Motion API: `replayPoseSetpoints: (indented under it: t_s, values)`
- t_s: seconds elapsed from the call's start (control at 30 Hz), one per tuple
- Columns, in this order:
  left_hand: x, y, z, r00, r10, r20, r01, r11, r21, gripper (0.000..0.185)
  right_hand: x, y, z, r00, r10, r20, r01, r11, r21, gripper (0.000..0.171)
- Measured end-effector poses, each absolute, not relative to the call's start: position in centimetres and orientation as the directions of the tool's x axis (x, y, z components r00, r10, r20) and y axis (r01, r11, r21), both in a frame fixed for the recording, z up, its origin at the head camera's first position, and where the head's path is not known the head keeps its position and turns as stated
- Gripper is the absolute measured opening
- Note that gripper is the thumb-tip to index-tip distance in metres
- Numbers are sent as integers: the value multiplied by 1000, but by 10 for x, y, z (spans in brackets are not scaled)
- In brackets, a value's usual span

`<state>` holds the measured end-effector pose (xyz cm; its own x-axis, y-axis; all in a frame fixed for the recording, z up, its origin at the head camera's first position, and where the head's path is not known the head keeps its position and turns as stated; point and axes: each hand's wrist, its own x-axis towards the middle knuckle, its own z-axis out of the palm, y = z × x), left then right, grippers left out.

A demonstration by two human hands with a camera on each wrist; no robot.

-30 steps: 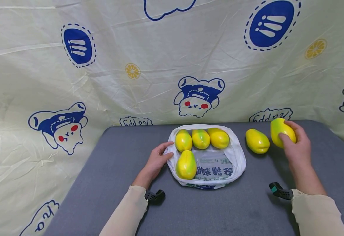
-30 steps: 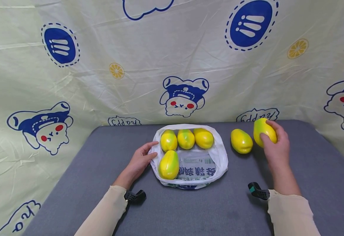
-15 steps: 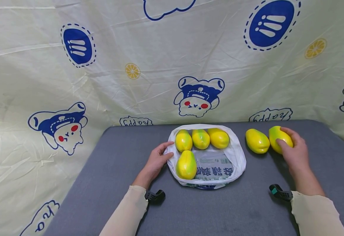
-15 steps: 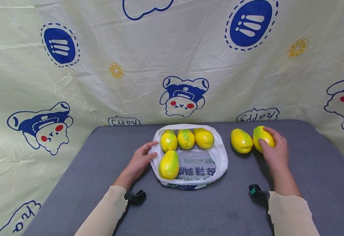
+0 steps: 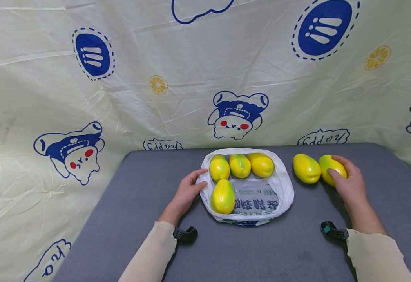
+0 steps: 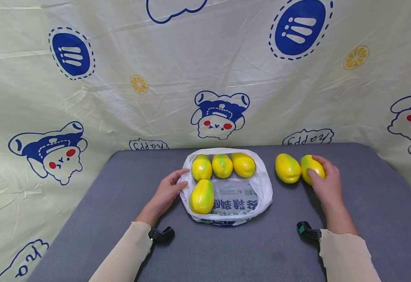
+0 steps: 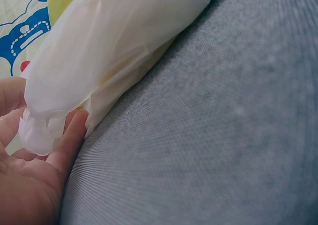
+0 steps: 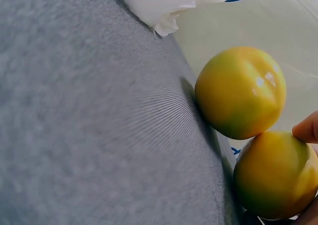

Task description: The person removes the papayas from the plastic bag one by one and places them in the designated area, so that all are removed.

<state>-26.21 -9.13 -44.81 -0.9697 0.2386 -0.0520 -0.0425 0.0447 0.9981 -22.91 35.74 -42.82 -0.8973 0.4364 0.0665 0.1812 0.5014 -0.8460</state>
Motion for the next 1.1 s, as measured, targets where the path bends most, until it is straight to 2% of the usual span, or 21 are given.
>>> replayPoseSetpoints:
  t_s: [0.3,1.1]
  values:
    - [-263,-91,-449,-969,241,-47,-37,46,998,44,-231,358,-429,-899,435,51,197,506,-839,61]
    - [-263,-91,-450,-971,236,-47,-35,55,998,44,-229,332,-399,-881,441,170,173,636,-752,61]
